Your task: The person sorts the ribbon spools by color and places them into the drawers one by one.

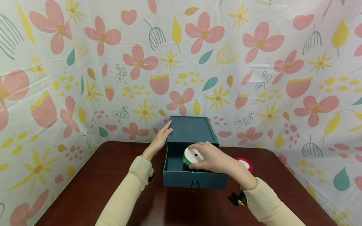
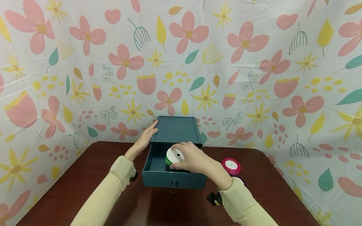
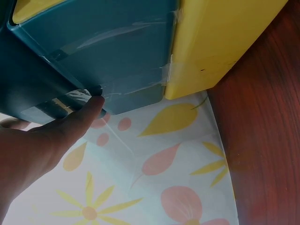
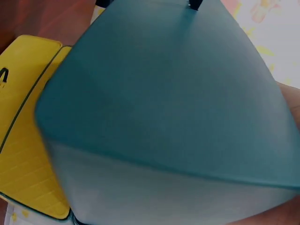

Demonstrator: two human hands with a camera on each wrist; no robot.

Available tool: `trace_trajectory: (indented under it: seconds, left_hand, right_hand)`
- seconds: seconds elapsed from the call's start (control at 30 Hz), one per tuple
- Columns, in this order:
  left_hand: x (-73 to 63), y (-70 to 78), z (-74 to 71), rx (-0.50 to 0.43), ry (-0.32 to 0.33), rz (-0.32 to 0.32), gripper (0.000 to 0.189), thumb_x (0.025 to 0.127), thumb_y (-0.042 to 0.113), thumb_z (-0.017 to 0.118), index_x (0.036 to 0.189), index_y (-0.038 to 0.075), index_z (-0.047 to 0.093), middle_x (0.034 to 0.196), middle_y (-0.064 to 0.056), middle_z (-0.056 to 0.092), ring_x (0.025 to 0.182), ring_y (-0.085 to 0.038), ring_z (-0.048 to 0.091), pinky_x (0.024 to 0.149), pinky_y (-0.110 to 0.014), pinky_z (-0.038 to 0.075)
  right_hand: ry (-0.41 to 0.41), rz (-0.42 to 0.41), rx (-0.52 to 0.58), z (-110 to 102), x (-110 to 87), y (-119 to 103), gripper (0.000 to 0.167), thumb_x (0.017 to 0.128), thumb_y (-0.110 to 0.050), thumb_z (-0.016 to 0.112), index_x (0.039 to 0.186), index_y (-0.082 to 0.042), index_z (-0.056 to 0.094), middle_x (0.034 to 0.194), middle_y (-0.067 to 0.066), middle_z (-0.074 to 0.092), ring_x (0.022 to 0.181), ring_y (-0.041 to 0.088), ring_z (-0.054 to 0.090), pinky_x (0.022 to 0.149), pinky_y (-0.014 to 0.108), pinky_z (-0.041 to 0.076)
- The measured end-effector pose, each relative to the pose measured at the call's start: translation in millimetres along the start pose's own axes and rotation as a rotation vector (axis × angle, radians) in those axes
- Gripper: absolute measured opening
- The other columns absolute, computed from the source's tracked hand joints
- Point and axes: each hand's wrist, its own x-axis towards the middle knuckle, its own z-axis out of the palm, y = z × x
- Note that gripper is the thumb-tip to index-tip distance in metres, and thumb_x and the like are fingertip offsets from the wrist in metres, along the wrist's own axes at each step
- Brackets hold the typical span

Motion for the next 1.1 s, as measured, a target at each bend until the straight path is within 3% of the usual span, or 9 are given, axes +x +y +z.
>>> trace_trajectory:
  seconds: [0.13,0.23,0.43,0.57,0.67,0.77,0.93,1.1]
  left_hand:
    - [-0.2,-0.1,-0.1,-0.006,0.000,0.004,0.055,0.106,0.035,0.031,0.157,0.022,0.015,0.164,0.002,0.009,0.152,-0.023,0.008,0.122,-0.051,0.013]
    - [-0.8,0.2,0.1,-0.009,-0.001,0.009,0.056,0.106,0.035,0.031,0.157,0.021,0.014,0.164,0.000,0.009,0.152,-0.025,0.008,0.121,-0.052,0.013]
    - [-2.7,0.9,0.1,0.004,-0.004,0.026,0.059,0.105,0.039,0.030,0.157,0.019,0.013,0.164,-0.004,0.008,0.151,-0.031,0.008,0.119,-0.057,0.014]
    - [-2.5,1.2,0.5,0.004,0.005,0.021,0.058,0.105,0.039,0.031,0.157,0.019,0.014,0.164,-0.003,0.009,0.151,-0.030,0.010,0.120,-0.056,0.015]
    - [-2.1,0.1,0.1,-0.004,0.007,0.007,0.057,0.106,0.037,0.031,0.157,0.021,0.014,0.164,0.000,0.010,0.151,-0.026,0.010,0.121,-0.053,0.014]
    - [-2.0,-0.4,-0.2,0.000,0.006,-0.004,0.056,0.106,0.037,0.031,0.157,0.023,0.014,0.164,0.002,0.010,0.152,-0.024,0.009,0.121,-0.052,0.014]
    - [-1.2,-0.8,-0.7,0.009,0.004,-0.011,0.056,0.106,0.039,0.031,0.157,0.025,0.015,0.164,0.004,0.010,0.152,-0.023,0.009,0.121,-0.052,0.014]
    - [-1.2,-1.3,-2.0,0.003,-0.002,-0.001,0.056,0.105,0.039,0.032,0.157,0.024,0.016,0.164,0.001,0.010,0.152,-0.025,0.010,0.121,-0.053,0.014]
  right_hand:
    - [-0.023,0.011,0.022,-3.8,-4.2,-0.2,0.061,0.089,-0.044,0.067,0.138,-0.009,0.053,0.132,0.007,0.059,0.119,0.028,0.054,0.089,0.040,0.052]
    - [0.039,0.013,0.044,-7.6,-12.1,-2.5,0.054,0.093,-0.042,0.061,0.136,-0.011,0.055,0.135,0.007,0.059,0.123,0.029,0.055,0.098,0.048,0.048]
    - [0.285,-0.109,0.098,-9.8,-36.9,-13.7,0.029,0.093,-0.030,0.064,0.119,-0.018,0.067,0.114,-0.003,0.069,0.098,0.010,0.063,0.085,0.034,0.055]
    - [0.312,-0.234,0.213,-7.9,-56.2,-23.8,0.019,0.093,-0.022,0.065,0.112,-0.023,0.067,0.098,-0.010,0.068,0.083,-0.001,0.058,0.071,0.023,0.053]
    - [0.224,-0.306,0.345,-3.7,-68.4,-28.9,0.017,0.094,-0.018,0.063,0.111,-0.021,0.068,0.089,-0.012,0.067,0.077,-0.001,0.059,0.065,0.021,0.052]
    - [0.035,-0.314,0.544,5.5,-76.3,-28.8,0.016,0.097,-0.015,0.058,0.107,-0.016,0.070,0.083,-0.005,0.069,0.073,0.003,0.061,0.063,0.022,0.053]
    - [-0.248,-0.209,0.813,31.5,-80.9,-18.3,0.027,0.102,-0.012,0.045,0.096,-0.009,0.071,0.079,0.014,0.070,0.064,0.003,0.061,0.061,0.027,0.055]
    - [-0.383,-0.091,0.985,55.5,-79.0,-12.6,0.041,0.107,-0.021,0.032,0.104,0.002,0.065,0.079,0.032,0.064,0.055,0.013,0.059,0.053,0.021,0.052]
